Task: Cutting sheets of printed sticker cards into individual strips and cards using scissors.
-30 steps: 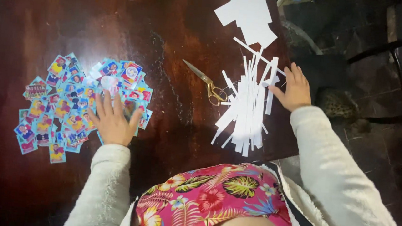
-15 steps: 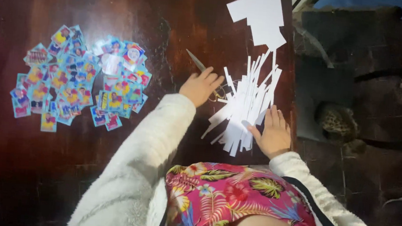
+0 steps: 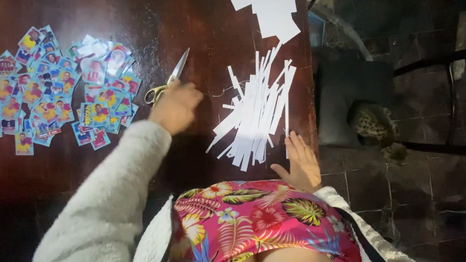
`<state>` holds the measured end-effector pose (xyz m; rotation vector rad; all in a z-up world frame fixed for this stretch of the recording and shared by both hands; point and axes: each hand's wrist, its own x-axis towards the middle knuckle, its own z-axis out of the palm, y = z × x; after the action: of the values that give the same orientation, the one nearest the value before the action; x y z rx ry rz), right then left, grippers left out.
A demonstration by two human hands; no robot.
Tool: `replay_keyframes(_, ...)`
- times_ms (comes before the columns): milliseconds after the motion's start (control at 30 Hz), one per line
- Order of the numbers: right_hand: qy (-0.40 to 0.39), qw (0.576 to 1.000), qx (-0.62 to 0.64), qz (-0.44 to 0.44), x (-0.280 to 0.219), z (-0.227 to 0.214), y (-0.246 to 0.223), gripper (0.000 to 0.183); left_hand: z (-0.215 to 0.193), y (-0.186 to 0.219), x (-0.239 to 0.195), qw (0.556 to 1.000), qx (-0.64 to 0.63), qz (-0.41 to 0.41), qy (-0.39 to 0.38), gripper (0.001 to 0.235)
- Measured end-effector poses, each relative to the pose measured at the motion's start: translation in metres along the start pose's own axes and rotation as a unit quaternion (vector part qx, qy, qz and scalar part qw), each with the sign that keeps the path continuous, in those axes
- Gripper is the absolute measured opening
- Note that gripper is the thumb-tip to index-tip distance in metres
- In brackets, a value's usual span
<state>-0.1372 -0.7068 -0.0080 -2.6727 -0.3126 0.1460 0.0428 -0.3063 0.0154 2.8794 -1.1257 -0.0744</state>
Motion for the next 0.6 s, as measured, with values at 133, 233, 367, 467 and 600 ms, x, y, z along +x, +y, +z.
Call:
replay_keyframes(133,0.032,0.999,-0.021,0.002,0.026,-0.014,0.014,0.092,0.002,0.063,0.007,0.995,-0.099,0.013,-0.016,0.079)
replay_keyframes(233,0.050,0.997,-0.054,0.020,0.064,-0.009,0.013,0.100,0.014,0.103,0.025,0.993,-0.107,-0.037,0.010,0.101)
replay_keyframes(367,0.090,0.994,-0.062,0.027,0.086,0.012,-0.010,0.098,0.036,0.166,0.044,0.977,-0.160,-0.118,0.078,0.103)
replay_keyframes(467,0.106,0.994,-0.033,0.020,0.096,0.024,-0.011,0.092,0.061,0.196,0.058,0.973,-0.168,-0.112,0.113,0.091)
replay_keyframes(600,0.091,0.995,0.049,0.008,0.090,0.017,-0.006,0.086,0.074,0.192,0.052,0.951,-0.249,-0.123,0.139,0.078)
